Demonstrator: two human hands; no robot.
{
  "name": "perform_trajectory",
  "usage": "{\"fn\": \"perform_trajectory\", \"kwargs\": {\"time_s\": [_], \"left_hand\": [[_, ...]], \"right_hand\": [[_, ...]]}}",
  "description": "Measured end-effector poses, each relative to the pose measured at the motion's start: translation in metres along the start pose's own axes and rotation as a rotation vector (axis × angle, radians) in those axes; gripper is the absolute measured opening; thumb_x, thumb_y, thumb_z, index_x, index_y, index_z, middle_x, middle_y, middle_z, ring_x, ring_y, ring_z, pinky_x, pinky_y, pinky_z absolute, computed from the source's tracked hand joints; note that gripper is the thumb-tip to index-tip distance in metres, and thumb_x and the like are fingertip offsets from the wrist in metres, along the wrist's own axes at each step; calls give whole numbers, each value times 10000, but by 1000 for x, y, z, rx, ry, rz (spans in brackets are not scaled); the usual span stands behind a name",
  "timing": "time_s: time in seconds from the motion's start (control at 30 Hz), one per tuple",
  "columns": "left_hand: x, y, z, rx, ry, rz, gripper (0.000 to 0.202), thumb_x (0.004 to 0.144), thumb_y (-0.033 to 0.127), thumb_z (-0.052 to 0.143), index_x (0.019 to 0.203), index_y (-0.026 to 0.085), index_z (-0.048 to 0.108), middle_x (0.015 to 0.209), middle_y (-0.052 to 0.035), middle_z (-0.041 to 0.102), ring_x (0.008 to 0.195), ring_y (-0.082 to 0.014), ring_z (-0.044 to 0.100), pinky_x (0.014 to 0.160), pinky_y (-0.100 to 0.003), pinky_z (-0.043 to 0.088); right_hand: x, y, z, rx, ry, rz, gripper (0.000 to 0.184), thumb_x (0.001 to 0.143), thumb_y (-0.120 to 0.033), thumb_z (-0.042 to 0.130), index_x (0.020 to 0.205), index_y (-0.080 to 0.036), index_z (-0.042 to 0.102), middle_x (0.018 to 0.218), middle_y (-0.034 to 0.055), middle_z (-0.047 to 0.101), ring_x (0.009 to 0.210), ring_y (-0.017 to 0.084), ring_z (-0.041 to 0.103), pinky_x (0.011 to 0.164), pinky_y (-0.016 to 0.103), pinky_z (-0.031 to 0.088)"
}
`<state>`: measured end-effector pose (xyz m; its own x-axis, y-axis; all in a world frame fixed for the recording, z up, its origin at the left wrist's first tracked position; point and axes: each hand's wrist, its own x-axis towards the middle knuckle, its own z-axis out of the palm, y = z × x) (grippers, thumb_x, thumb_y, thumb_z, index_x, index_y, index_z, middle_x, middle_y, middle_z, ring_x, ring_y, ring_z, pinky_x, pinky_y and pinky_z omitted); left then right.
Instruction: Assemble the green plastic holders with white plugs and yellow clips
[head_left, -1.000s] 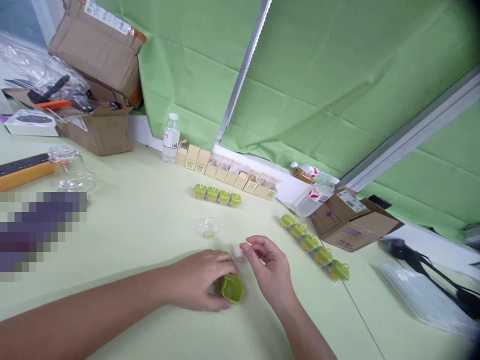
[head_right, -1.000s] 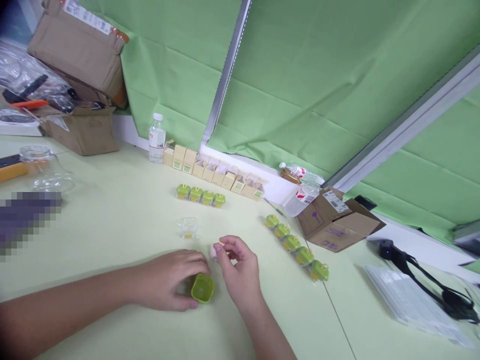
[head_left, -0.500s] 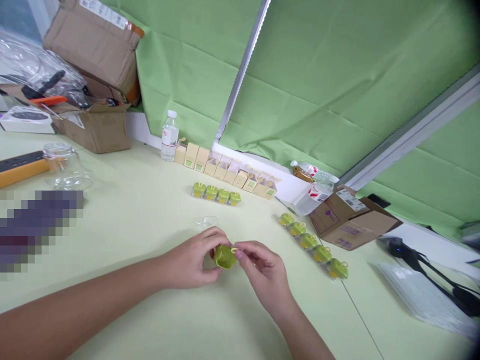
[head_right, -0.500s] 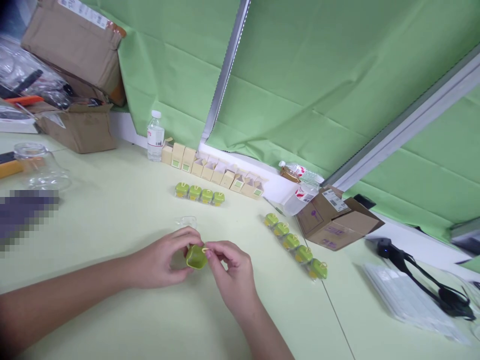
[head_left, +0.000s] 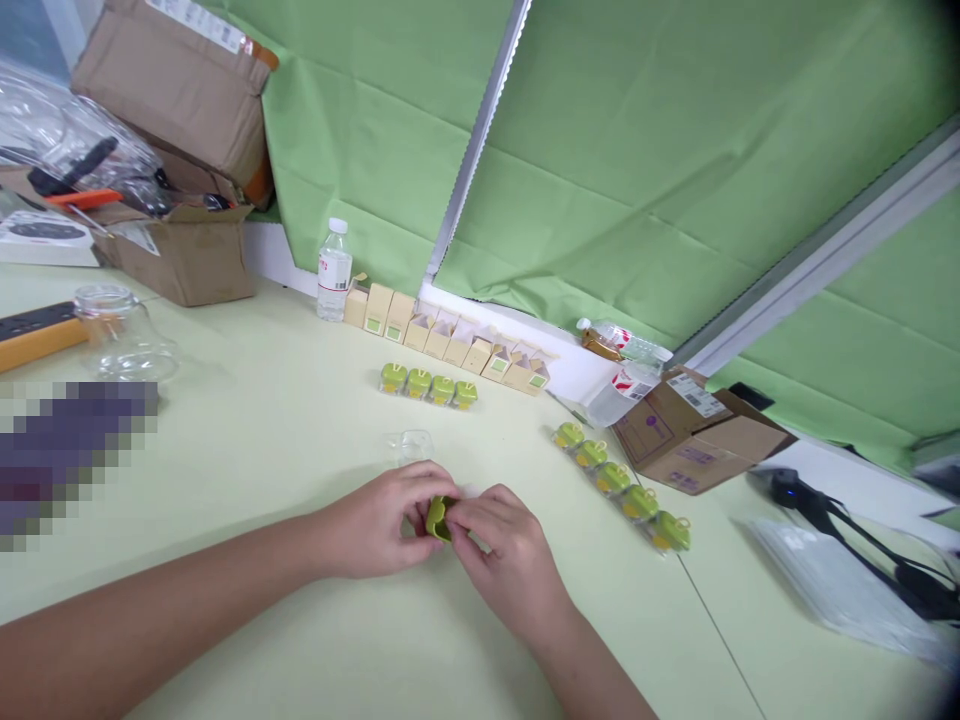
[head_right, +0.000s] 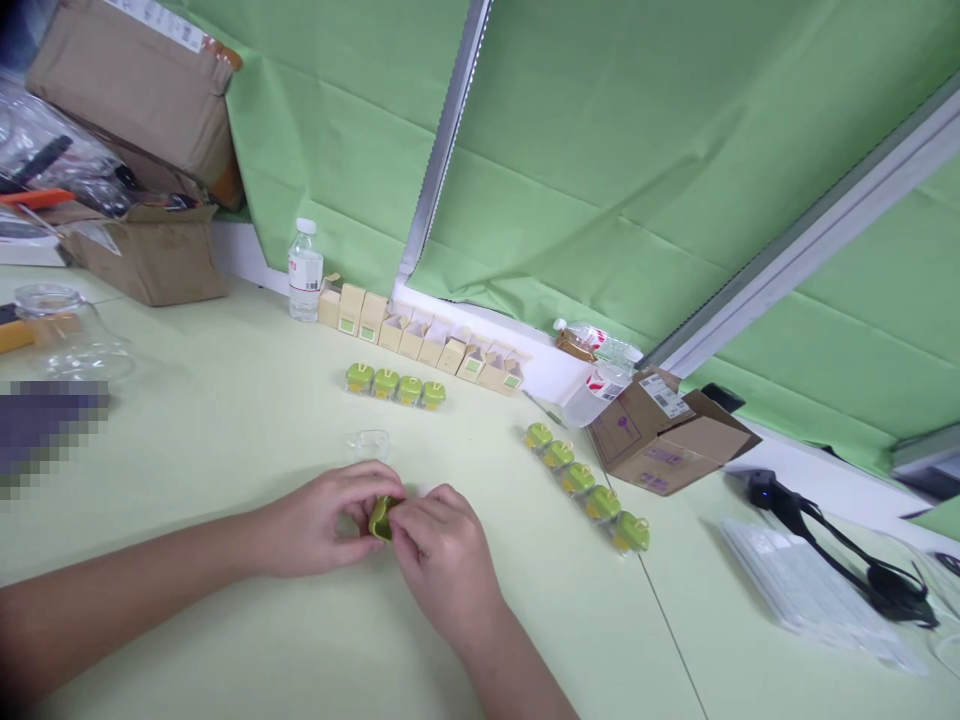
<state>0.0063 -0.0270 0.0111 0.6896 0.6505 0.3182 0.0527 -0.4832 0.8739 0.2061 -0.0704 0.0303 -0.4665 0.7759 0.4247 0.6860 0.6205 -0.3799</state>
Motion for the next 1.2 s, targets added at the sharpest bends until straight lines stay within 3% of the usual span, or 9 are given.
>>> {"fn": "perform_trajectory", "kwargs": {"time_s": [0.27,0.53,0.73,1.07,1.2], "left_hand": [[-1,-1,1,50,-38,16,444,776,35,580,1169,236,616,1116,-57,539,846,-139,585,724,-262,554],[0,3,3,70,-20,58,440,752,13,560,1131,227,624,1086,-61,584,885,-170,592,703,-261,540],[-1,3,3,-72,9,7,421,786,69,593,1175,229,613,1136,-71,595,835,-150,614,690,-268,571],[-2,4,6,-30,-43,13,368,792,64,578,1123,218,619,999,-47,570,797,-140,556,643,-241,522],[-2,5,6,-41,-40,-2,392,821,116,597,1195,233,602,1075,-65,587,826,-149,571,671,-260,540]], "right_hand": [[-1,1,0,-60,-112,-1,258,894,-17,500,805,-219,634,767,-3,699,703,150,583,726,303,432],[0,2,5,-101,-39,-61,304,916,-39,462,787,-227,662,752,9,702,667,153,567,685,306,423],[-1,0,1,-42,-7,14,293,898,-62,510,748,-249,677,659,-20,685,631,149,577,665,298,444],[-4,-5,-4,-127,-127,-11,232,876,-64,573,763,-231,686,737,9,686,718,166,593,690,294,460],[-5,-10,-14,-39,-168,44,244,865,-49,549,867,-242,698,839,16,701,788,169,634,698,274,487]]}}
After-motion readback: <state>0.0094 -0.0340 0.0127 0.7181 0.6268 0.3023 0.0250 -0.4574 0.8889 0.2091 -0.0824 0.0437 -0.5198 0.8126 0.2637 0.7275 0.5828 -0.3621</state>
